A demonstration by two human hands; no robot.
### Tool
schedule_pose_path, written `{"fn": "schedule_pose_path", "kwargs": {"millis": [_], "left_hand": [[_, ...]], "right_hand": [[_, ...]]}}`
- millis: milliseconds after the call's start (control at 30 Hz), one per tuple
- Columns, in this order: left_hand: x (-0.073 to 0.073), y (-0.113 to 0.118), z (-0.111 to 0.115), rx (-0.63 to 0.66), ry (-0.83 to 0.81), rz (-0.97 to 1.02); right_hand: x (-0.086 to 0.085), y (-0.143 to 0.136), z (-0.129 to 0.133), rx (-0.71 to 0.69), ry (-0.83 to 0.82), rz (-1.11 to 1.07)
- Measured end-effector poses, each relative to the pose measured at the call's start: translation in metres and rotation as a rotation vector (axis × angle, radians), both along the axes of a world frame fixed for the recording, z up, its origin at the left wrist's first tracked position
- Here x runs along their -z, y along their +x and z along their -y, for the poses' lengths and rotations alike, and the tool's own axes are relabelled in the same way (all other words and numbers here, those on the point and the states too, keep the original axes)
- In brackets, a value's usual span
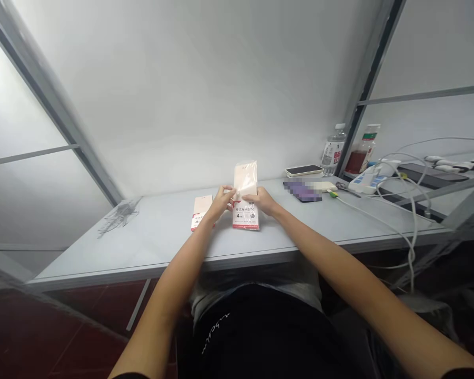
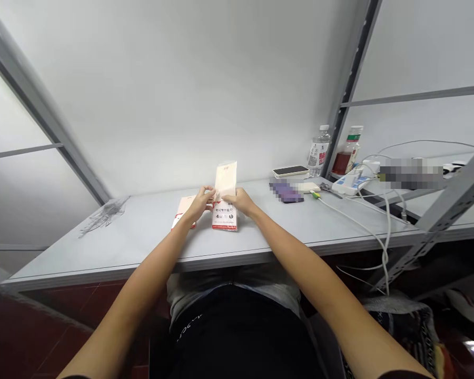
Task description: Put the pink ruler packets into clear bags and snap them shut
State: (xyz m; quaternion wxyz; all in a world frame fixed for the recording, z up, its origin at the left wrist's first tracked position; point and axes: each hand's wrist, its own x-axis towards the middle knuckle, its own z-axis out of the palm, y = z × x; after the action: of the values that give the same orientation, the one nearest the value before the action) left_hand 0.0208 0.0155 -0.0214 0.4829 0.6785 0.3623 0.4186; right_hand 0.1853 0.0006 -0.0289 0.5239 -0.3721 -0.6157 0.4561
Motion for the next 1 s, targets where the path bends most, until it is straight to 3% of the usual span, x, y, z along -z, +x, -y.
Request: {"fn": "schedule_pose_path", "kwargs": {"millis": [333, 1000], "left_hand": [[-0.0037, 0.004, 0.0064, 0.154, -0.117, 0.109], [0.0011, 0.0055, 0.0014, 0.115, -0.07, 0.155]], "right_hand": [[-0.0045, -0.0016, 0.0062, -0.047, 0.069, -0.006], [-0.0007, -0.0007, 0.0023, 0.003, 0.085, 0.045]]}}
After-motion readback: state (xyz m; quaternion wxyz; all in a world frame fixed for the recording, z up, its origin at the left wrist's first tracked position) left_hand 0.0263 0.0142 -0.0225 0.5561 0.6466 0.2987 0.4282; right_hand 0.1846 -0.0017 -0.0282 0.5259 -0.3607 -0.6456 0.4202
